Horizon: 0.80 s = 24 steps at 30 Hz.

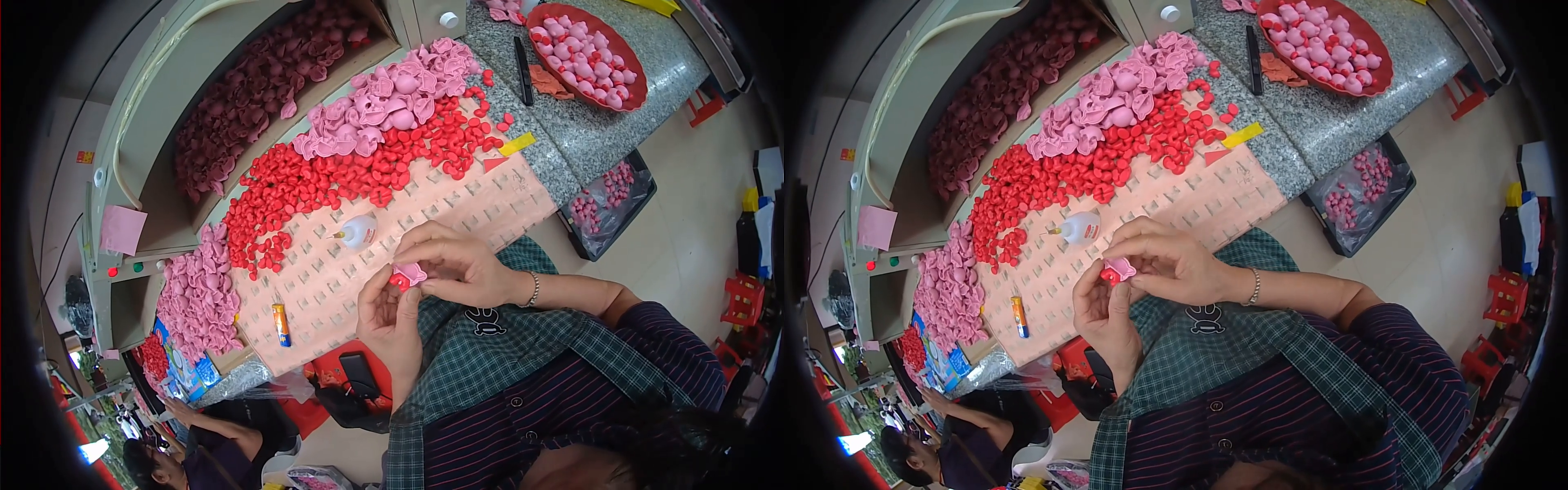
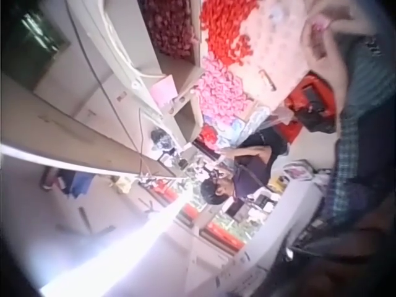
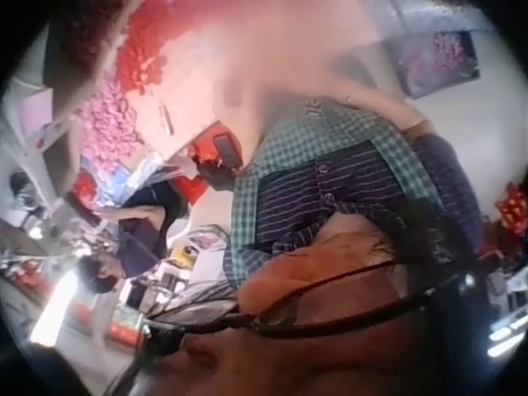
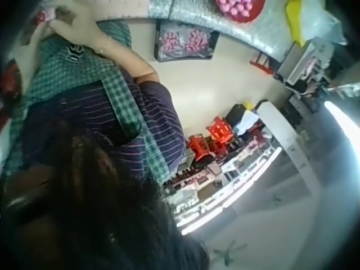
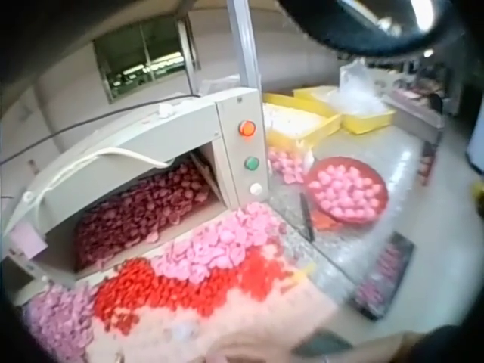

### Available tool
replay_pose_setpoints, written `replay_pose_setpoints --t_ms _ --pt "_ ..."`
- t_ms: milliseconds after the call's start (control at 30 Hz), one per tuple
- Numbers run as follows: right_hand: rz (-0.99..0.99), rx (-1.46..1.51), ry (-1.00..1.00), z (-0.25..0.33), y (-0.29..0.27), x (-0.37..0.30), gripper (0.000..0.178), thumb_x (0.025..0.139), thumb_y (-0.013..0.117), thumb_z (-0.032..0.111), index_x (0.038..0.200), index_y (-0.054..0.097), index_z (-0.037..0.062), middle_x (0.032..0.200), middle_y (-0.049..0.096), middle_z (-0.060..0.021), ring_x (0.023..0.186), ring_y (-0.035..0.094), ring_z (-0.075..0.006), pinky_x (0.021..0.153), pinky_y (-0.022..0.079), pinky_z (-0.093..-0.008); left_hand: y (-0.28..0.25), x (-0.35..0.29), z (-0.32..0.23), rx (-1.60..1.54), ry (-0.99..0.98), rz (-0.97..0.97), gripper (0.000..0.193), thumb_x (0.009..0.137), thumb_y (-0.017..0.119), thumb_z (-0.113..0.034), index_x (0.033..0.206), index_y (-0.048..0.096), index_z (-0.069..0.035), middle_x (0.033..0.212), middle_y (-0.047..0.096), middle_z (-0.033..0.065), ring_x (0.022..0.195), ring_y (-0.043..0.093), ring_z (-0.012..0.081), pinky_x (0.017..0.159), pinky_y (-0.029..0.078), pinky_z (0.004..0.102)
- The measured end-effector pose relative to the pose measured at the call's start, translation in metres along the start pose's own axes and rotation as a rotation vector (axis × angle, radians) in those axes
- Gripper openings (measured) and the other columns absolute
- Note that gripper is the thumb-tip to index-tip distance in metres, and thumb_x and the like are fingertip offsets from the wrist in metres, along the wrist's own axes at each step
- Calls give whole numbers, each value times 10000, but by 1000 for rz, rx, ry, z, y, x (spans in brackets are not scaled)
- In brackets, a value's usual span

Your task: The recorder is at a factory workstation assembling small pink and red plastic parts using adhesive and packing finished items into plastic bags.

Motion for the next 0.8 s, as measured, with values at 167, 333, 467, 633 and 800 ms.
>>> replay_pose_setpoints --t_ms 167,333,467,633,800 --pt "-74 439 307 -16 1 -4 311 928 584 -56 1238 584 -54 1247 511 -116 991 637 -157 776 555 -267 4 -3 -6 154 18 43 414 907 637 51 1296 497 78 1202 608 161 1061 628 195 930 512 294" --pt "-75 159 114 -7 0 -1 250 925 578 -73 1174 597 -59 1194 527 -107 960 643 -137 773 571 -228 8 0 -1 -5 -37 22 395 910 637 48 1281 504 80 1153 628 154 1033 632 178 908 517 280" --pt "-96 86 56 3 0 1 218 903 610 -69 1118 624 -37 1148 560 -110 921 629 -122 732 544 -219 3 -2 0 20 -19 25 355 914 640 35 1248 525 75 1113 642 148 1009 637 166 891 521 270" --pt "-90 -180 -101 15 0 2 186 863 662 -49 1044 661 -4 1073 601 -120 862 586 -112 648 464 -214 1 -4 3 -56 -2 2 341 912 647 29 1233 536 67 1114 641 147 995 638 164 885 523 265" --pt "-71 -118 -29 0 3 -1 183 882 637 -61 1061 650 -25 1111 580 -120 908 604 -114 697 519 -217 -1 -3 9 -100 1 -23 337 912 648 26 1228 538 64 1114 642 143 998 634 161 886 519 267"
Point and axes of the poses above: each hand's wrist, its own x-axis towards the middle knuckle, its own y-axis out of the palm, z = x × y, the point moved 8 cm from there along x, towards the middle knuckle
